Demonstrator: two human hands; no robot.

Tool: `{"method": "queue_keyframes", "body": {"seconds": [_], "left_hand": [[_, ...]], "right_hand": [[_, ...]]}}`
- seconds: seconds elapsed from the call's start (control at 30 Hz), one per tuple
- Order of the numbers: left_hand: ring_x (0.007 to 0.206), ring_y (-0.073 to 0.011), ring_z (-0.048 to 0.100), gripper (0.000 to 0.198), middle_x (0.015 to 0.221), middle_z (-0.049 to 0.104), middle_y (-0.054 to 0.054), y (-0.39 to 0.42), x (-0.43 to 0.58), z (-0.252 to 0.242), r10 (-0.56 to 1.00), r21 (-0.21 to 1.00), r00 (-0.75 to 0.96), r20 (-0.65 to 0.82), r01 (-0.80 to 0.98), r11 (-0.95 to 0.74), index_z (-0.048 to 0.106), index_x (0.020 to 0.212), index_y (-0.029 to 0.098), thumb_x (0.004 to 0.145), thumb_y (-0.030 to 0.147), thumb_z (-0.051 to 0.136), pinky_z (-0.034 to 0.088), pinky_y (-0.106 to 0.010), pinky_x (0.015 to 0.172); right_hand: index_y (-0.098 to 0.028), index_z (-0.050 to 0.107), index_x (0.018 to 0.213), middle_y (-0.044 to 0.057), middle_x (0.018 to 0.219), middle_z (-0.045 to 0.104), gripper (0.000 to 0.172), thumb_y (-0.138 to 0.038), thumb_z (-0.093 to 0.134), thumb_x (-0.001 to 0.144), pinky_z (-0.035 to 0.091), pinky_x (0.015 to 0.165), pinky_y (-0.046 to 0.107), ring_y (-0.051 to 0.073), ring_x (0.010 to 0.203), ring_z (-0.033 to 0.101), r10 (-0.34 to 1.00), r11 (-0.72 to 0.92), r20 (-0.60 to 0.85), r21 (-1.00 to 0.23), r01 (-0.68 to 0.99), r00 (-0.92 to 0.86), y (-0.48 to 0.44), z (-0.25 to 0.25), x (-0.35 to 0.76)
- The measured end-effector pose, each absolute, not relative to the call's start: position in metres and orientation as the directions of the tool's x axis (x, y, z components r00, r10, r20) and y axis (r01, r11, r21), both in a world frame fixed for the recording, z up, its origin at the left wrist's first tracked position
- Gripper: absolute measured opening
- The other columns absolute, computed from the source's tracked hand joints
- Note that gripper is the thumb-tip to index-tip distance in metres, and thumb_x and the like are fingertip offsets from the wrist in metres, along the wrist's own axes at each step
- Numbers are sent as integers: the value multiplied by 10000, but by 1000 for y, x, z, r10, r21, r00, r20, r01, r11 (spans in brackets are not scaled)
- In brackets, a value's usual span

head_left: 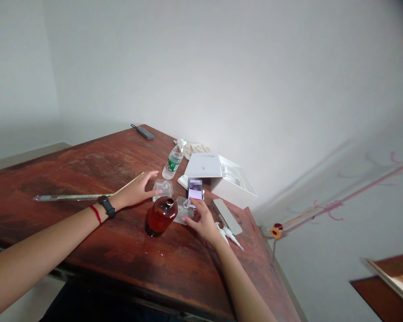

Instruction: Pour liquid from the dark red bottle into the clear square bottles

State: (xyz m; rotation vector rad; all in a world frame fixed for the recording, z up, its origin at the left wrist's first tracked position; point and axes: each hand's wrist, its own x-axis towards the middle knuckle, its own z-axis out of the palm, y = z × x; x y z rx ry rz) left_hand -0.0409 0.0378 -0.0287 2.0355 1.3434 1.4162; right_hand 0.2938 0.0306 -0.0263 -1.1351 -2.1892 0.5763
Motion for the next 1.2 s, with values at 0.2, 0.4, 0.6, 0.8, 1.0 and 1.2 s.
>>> {"method": "queue_keyframes", "body": {"seconds": [0.2,0.4,0.6,0.8,1.0,1.2], "left_hand": [[1288,-431,715,909,1404,739,-200,38,-41,-31,855,699,122,504,523,-487,566,1536,154,789,579,862,523,-585,1165],[1320,-414,708,884,1447,718,-187,36,-42,-27,861,701,167,480,517,-491,537,1580,174,856,590,826,536,-561,1168],[1397,-426,663,919,1547,644,-229,38,-43,-29,878,712,187,441,522,-469,502,1596,153,851,574,838,484,-590,1225],[1411,-418,652,964,1546,638,-246,43,-46,-36,900,737,191,393,520,-432,456,1626,147,846,548,857,498,-586,1209],[1442,-412,624,956,1560,619,-252,46,-50,-37,912,734,209,354,541,-409,433,1637,157,859,511,861,490,-582,1211],[1456,-410,611,882,1539,629,-239,49,-56,-36,915,703,235,328,586,-403,460,1612,178,873,450,858,470,-587,1221]], "right_hand": [[-250,619,1552,137,1389,639,727,-354,867,877,647,870,422,202,870,680,841,533,298,-603,594,-452,29,-25,294],[-243,624,1548,141,1412,650,723,-351,875,879,637,888,420,206,895,696,840,535,300,-599,596,-452,27,-22,293],[-236,621,1554,146,1411,663,725,-380,875,890,647,855,414,209,867,723,843,528,291,-608,593,-452,25,-20,292],[-262,602,1588,154,1486,645,807,-428,910,861,583,1107,517,342,1241,723,832,545,296,-593,593,-469,26,-17,294],[-289,566,1626,149,1540,638,888,-471,926,835,555,1148,528,387,1321,707,818,566,303,-578,588,-489,26,-14,295],[-311,526,1653,128,1518,667,957,-538,930,816,574,1100,508,387,1246,742,822,567,350,-582,584,-450,24,-6,298]]}}
